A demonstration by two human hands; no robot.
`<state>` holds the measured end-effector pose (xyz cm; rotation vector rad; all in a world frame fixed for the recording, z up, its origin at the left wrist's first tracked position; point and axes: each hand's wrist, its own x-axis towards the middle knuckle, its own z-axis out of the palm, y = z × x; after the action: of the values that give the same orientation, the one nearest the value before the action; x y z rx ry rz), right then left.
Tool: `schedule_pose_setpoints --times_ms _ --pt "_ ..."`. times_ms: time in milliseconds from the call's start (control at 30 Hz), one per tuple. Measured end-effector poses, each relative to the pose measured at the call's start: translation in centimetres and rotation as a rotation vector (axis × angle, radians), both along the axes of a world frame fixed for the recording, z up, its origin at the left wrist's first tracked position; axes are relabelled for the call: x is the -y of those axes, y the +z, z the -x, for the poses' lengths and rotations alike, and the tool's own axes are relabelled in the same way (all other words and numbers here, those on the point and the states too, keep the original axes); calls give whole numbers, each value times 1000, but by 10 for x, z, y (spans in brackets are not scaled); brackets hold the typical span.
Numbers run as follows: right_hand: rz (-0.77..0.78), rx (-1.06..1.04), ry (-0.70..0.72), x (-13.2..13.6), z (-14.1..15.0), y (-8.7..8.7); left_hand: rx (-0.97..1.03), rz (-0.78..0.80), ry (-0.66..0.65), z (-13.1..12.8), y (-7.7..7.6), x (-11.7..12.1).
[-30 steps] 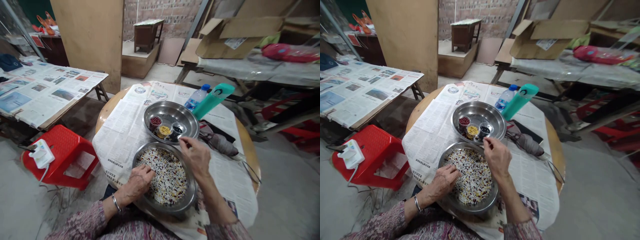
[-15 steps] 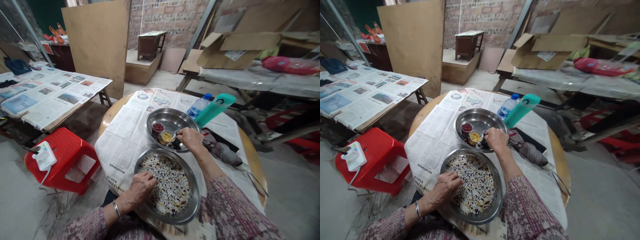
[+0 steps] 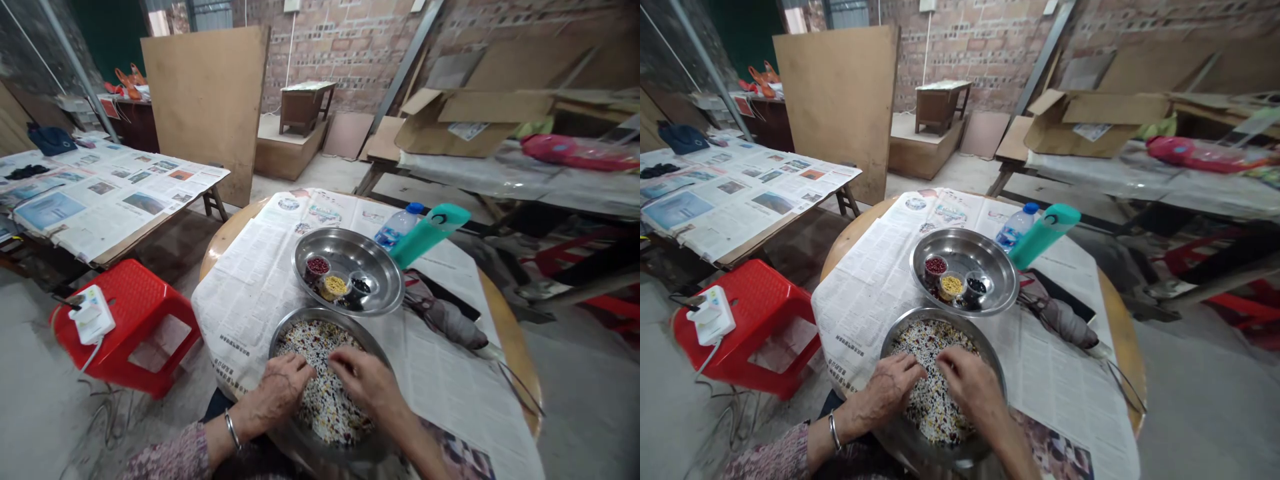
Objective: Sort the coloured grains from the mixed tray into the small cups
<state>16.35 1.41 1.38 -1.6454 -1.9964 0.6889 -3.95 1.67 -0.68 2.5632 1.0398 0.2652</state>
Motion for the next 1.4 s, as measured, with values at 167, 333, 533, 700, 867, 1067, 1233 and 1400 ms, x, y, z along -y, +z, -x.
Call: schedule_pose_setpoints --times_ms 167,333,533,700,867,1067,1233,1400 --pt "-132 129 206 51 28 -40 -43 41 -15 -1 10 -2" --pt "-344 312 -135 27 5 -43 -142 57 -41 0 33 -1" --pt "-300 476 -350 20 4 -45 -303 149 -71 2 42 11" --pt "-270 207 -142 38 18 -54 -196 168 -56 -15 27 -1" --pt "-369 346 -229 53 14 -48 -166 -23 22 -48 20 -30" --pt "-397 324 -256 66 3 -61 -115 26 -180 -49 21 -23" --pt "-426 277 -282 65 8 -60 -213 84 -114 -20 29 -12" --pt "-438 238 -265 62 14 -51 -198 81 98 -18 35 -27"
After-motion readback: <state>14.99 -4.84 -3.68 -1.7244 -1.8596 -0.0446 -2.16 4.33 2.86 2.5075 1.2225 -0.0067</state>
